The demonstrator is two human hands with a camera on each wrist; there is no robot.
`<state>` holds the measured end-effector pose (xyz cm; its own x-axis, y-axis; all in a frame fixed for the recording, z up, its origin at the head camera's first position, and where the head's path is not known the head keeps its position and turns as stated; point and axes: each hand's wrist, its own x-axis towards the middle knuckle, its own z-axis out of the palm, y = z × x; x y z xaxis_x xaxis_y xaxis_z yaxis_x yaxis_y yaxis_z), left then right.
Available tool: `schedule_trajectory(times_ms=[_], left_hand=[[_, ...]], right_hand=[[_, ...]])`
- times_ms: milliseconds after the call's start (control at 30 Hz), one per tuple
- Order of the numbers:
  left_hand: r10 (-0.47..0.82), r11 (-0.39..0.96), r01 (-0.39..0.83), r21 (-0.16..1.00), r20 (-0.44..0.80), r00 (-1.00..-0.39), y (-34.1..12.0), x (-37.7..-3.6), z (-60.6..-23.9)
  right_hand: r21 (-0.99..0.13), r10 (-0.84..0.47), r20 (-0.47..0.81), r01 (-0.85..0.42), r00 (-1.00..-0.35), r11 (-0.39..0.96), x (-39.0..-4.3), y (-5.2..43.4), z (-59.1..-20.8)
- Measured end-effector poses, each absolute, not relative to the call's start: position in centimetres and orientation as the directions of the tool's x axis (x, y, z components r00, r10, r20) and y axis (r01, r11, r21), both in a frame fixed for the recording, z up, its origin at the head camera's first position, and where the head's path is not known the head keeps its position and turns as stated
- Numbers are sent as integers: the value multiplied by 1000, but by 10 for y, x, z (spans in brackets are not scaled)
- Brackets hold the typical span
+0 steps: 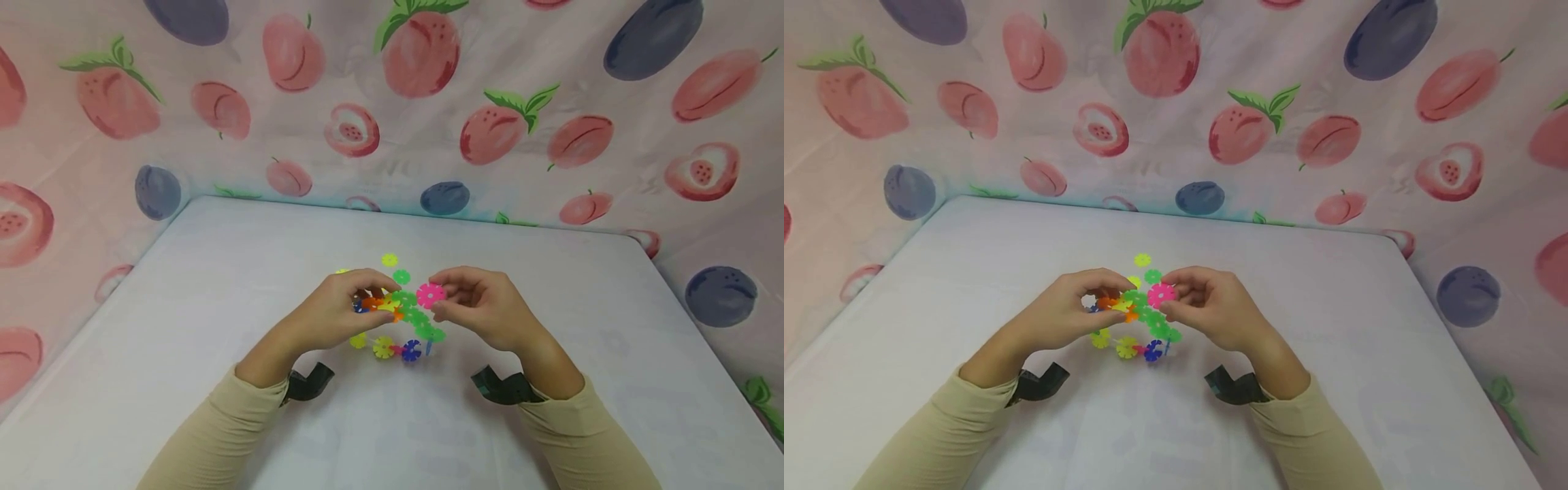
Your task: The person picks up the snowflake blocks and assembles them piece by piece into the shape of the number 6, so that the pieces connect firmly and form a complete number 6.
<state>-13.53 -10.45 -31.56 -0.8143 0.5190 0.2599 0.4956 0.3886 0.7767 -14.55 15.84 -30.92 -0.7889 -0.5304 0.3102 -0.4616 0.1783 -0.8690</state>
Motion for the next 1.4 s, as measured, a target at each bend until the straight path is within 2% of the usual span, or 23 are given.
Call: schedule_trajectory(times_ms=[867, 1400], left_hand=[[513, 396, 556, 731, 327, -794, -102, -135, -315], [488, 394, 572, 720, 363, -794, -101, -134, -316]], right_hand=[[-860, -491, 281, -443, -824, 251, -146, 158, -310], [-867, -467, 321, -454, -824, 204, -148, 152, -319]])
